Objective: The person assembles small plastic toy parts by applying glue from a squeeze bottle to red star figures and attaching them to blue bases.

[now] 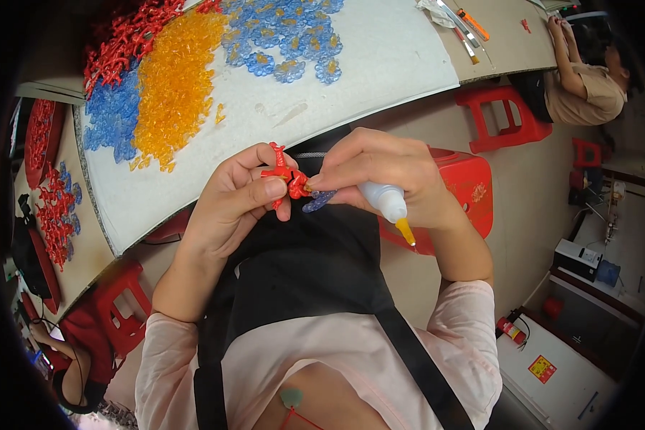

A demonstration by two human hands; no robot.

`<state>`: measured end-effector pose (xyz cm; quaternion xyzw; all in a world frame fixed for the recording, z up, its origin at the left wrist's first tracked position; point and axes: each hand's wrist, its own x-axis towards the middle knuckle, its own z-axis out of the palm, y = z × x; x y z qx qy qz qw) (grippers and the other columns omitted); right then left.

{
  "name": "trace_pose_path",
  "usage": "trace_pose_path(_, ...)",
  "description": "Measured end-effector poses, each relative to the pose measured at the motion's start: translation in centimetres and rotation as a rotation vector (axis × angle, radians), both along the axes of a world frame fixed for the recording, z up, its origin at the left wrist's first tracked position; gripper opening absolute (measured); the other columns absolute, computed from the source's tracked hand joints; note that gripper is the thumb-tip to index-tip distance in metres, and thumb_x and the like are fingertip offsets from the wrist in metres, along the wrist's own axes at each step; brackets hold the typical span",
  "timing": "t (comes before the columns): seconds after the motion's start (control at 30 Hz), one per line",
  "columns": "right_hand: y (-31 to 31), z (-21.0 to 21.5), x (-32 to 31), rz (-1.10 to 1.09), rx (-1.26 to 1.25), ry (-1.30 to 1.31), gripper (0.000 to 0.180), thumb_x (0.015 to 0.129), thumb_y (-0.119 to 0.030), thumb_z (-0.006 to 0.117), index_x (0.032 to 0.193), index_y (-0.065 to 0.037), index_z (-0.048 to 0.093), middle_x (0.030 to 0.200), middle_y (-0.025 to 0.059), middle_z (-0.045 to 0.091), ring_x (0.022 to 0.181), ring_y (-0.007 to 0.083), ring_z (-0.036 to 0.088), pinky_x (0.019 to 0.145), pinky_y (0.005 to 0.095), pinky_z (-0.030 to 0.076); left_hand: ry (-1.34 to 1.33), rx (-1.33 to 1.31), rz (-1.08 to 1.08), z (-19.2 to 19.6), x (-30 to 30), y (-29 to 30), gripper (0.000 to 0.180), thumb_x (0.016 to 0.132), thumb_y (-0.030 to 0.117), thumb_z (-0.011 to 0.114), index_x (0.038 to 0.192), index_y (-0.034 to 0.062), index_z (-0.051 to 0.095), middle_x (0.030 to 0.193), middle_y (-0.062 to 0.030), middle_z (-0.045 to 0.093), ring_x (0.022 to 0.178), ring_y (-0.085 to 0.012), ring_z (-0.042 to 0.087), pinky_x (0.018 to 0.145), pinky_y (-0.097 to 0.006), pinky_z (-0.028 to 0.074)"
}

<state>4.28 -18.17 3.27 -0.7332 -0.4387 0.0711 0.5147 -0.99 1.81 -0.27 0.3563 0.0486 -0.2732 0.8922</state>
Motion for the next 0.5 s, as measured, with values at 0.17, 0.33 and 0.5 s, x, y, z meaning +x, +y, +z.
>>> trace_pose_path(0.17, 0.07, -0.09, -0.10, -0.038, -0.017, 0.033, 0.025, 0.059, 0.002, 0.070, 0.082, -0.004, 0.065, 0.078, 0.0084, 0.058, 0.069, 0.0182, 0.058, 0.057, 0.0256, 0.046, 0.000, 0.030, -0.004, -0.13, 0.22, -0.07, 0.015, 0.078, 0.008, 0.060, 0.090, 0.0021, 0.053, 0.086, -0.0073, 0.060, 0.063, -0.0106, 0.056, 0.060, -0.022, 0.046)
trace_pose_path(0.33, -0.20, 0.22, 0.13, -0.005, -0.070, 0.012, 0.026, 0.058, 0.002, 0.070, 0.083, -0.004, 0.065, 0.078, 0.0077, 0.058, 0.068, 0.0180, 0.057, 0.056, 0.0255, 0.046, 0.040, 0.043, -0.058, 0.06, 0.56, -0.07, 0.016, 0.078, 0.011, 0.061, 0.090, 0.0024, 0.053, 0.083, -0.0067, 0.060, 0.062, -0.0101, 0.056, 0.060, -0.022, 0.046)
trace_pose_path(0.5, -0.46, 0.56, 0.43, 0.048, -0.083, 0.033, 0.026, 0.058, 0.001, 0.070, 0.083, -0.004, 0.065, 0.078, 0.0075, 0.058, 0.066, 0.0181, 0.057, 0.054, 0.0255, 0.045, 0.065, 0.091, -0.119, 0.22, 0.80, -0.35, 0.017, 0.078, 0.011, 0.060, 0.091, 0.0029, 0.054, 0.080, -0.0058, 0.058, 0.058, -0.0099, 0.054, 0.054, -0.019, 0.045)
